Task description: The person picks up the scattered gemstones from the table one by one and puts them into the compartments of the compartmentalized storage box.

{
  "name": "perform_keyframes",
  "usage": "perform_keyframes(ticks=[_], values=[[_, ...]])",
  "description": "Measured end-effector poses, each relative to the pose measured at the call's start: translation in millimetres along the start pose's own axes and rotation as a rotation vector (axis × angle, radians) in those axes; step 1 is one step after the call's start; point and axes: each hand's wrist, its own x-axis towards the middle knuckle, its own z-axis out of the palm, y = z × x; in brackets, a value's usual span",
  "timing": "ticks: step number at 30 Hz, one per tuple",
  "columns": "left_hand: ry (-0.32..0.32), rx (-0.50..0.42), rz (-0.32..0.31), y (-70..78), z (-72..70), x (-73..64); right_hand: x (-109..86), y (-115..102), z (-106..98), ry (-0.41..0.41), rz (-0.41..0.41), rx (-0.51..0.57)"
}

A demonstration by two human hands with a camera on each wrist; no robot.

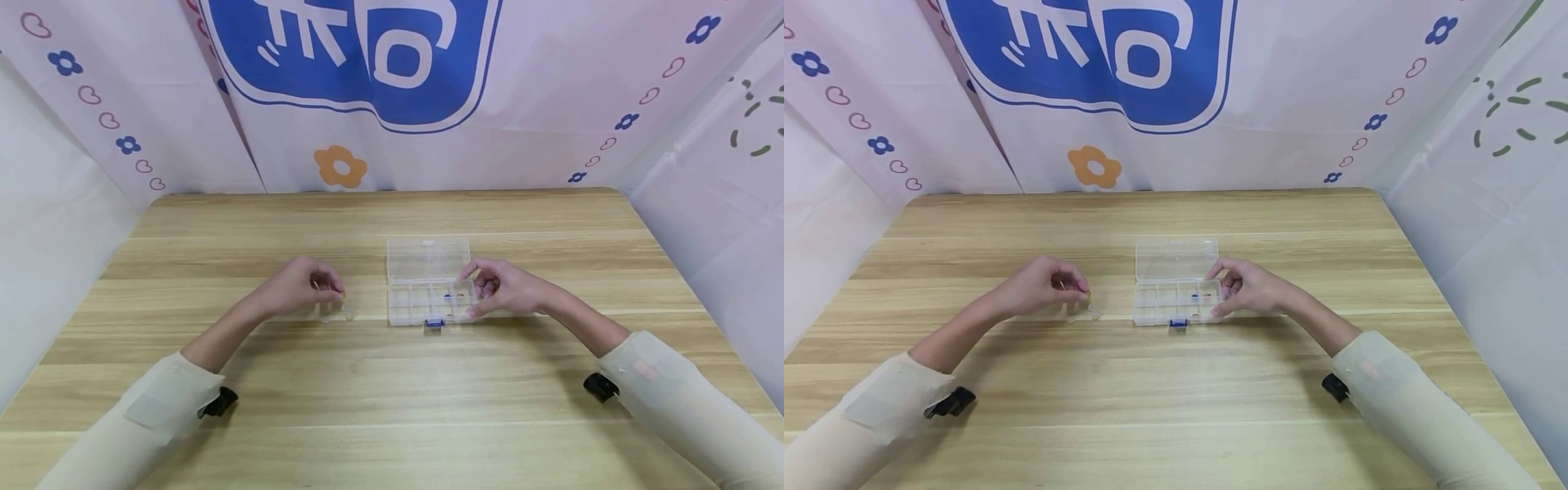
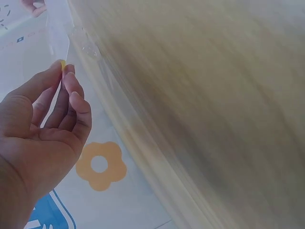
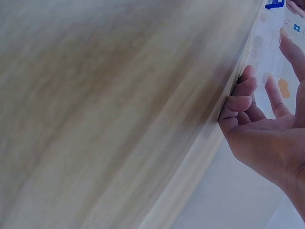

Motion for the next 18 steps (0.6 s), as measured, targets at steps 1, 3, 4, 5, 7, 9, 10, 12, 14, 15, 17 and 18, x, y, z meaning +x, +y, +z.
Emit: perform_keyframes(ticks=[1, 3, 4, 5, 7, 9, 10, 12, 14, 15, 17, 18], values=[[0.000, -0.003, 0.000, 0.3, 0.4, 0.6, 0.1, 0.0, -0.1, 0.000, 0.001, -0.001], [-0.001, -0.012, 0.007, 0.9, 1.3, 1.9, 0.2, 0.0, -0.1, 0.000, 0.003, 0.000], [-0.002, -0.015, 0.011, 1.4, 1.9, 2.8, 0.1, 0.2, -0.1, -0.001, 0.003, 0.001], [-0.001, -0.017, 0.016, 2.0, 2.5, 3.6, 0.1, 0.3, -0.1, -0.001, 0.004, 0.001], [0.002, -0.016, 0.022, 3.3, 3.7, 5.3, 0.0, 0.6, -0.1, -0.001, 0.005, 0.002], [0.003, -0.019, 0.027, 4.3, 5.1, 6.8, 0.0, 1.1, 0.1, -0.001, 0.005, 0.002], [0.003, -0.022, 0.028, 4.8, 5.8, 7.6, -0.1, 1.1, 0.1, 0.001, 0.007, 0.000], [0.004, -0.028, 0.030, 5.6, 7.0, 9.1, 0.0, 1.2, 0.1, 0.002, 0.009, -0.003], [0.003, -0.038, 0.029, 6.7, 8.1, 10.6, 0.0, 0.8, 0.0, 0.001, 0.008, -0.004], [0.004, -0.043, 0.030, 7.4, 8.6, 11.4, 0.0, 0.5, -0.2, 0.001, 0.007, -0.004], [0.005, -0.049, 0.032, 8.6, 9.6, 12.9, 0.1, 0.1, -0.2, 0.001, 0.008, -0.003], [0.005, -0.052, 0.034, 9.5, 10.2, 13.7, 0.1, -0.1, -0.3, 0.000, 0.007, 0.000]])
